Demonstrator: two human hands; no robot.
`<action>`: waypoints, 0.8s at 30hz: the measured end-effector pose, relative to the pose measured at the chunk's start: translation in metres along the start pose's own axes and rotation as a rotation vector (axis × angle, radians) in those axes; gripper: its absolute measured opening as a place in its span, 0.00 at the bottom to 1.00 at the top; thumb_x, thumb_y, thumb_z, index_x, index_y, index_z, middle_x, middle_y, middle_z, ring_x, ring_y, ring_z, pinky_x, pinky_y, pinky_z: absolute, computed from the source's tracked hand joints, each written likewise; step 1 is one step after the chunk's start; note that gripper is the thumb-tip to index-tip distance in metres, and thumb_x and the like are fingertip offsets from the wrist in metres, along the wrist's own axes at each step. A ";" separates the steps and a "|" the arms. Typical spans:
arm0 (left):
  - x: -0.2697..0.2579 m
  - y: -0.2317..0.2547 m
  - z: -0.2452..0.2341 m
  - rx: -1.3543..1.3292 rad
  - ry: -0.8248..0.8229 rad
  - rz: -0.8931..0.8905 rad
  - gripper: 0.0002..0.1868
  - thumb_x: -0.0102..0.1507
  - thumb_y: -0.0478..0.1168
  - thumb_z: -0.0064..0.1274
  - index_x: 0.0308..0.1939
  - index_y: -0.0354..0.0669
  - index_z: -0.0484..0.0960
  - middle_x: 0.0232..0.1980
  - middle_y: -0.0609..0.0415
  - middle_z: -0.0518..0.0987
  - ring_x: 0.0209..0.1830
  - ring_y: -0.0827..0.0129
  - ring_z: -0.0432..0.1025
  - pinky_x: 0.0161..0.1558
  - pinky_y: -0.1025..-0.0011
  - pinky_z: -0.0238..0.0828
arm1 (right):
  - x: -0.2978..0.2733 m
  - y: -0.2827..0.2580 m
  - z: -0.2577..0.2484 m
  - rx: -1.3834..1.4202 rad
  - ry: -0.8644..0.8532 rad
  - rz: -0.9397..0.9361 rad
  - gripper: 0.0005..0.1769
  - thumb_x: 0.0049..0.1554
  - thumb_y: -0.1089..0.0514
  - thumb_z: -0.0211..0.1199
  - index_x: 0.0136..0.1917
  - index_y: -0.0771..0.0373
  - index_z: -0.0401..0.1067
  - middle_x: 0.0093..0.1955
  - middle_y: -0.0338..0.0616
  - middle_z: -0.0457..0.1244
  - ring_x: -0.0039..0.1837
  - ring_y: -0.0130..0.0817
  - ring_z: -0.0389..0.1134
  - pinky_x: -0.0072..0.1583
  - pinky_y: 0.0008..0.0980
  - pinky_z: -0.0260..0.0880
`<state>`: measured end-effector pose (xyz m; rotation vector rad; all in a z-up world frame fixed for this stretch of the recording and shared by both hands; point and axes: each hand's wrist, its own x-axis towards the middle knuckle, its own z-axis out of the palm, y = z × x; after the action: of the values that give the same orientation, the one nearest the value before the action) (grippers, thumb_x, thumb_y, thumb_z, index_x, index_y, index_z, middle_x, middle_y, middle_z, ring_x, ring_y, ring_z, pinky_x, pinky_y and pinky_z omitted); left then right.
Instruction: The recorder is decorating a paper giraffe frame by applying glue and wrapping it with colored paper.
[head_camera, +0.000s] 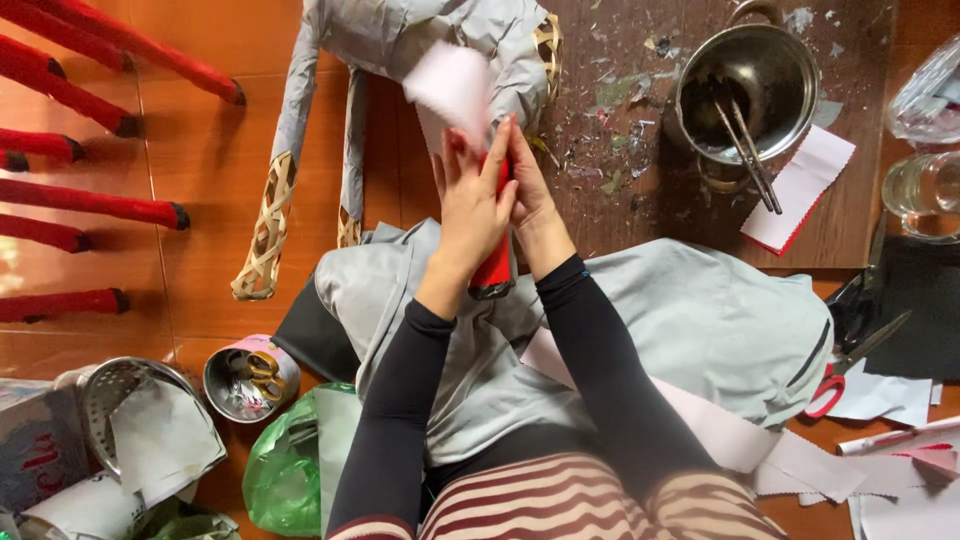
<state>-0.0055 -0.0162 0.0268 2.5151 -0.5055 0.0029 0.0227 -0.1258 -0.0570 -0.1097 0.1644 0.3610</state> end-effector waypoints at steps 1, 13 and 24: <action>0.002 0.004 -0.002 -0.002 -0.002 -0.003 0.47 0.66 0.48 0.59 0.84 0.68 0.49 0.82 0.43 0.52 0.84 0.35 0.46 0.81 0.49 0.50 | -0.006 -0.001 -0.002 0.000 0.004 0.002 0.40 0.64 0.33 0.56 0.72 0.69 0.65 0.68 0.52 0.65 0.69 0.42 0.67 0.71 0.41 0.67; 0.011 -0.016 0.011 0.024 -0.098 0.301 0.20 0.64 0.32 0.53 0.60 0.43 0.82 0.83 0.51 0.58 0.86 0.42 0.44 0.82 0.52 0.49 | -0.030 -0.024 -0.012 -0.814 0.458 -0.640 0.15 0.69 0.55 0.62 0.54 0.72 0.75 0.50 0.46 0.70 0.48 0.31 0.69 0.50 0.32 0.72; 0.056 -0.039 0.026 -1.347 -0.483 -0.588 0.29 0.65 0.51 0.59 0.64 0.35 0.76 0.53 0.54 0.81 0.48 0.71 0.74 0.49 0.71 0.74 | -0.048 -0.011 -0.048 -0.634 0.448 -0.628 0.16 0.70 0.56 0.61 0.61 0.72 0.69 0.56 0.48 0.68 0.54 0.31 0.70 0.55 0.32 0.75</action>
<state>0.0577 -0.0206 -0.0099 1.2094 0.1137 -0.8671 -0.0239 -0.1587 -0.0944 -0.8518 0.4399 -0.2594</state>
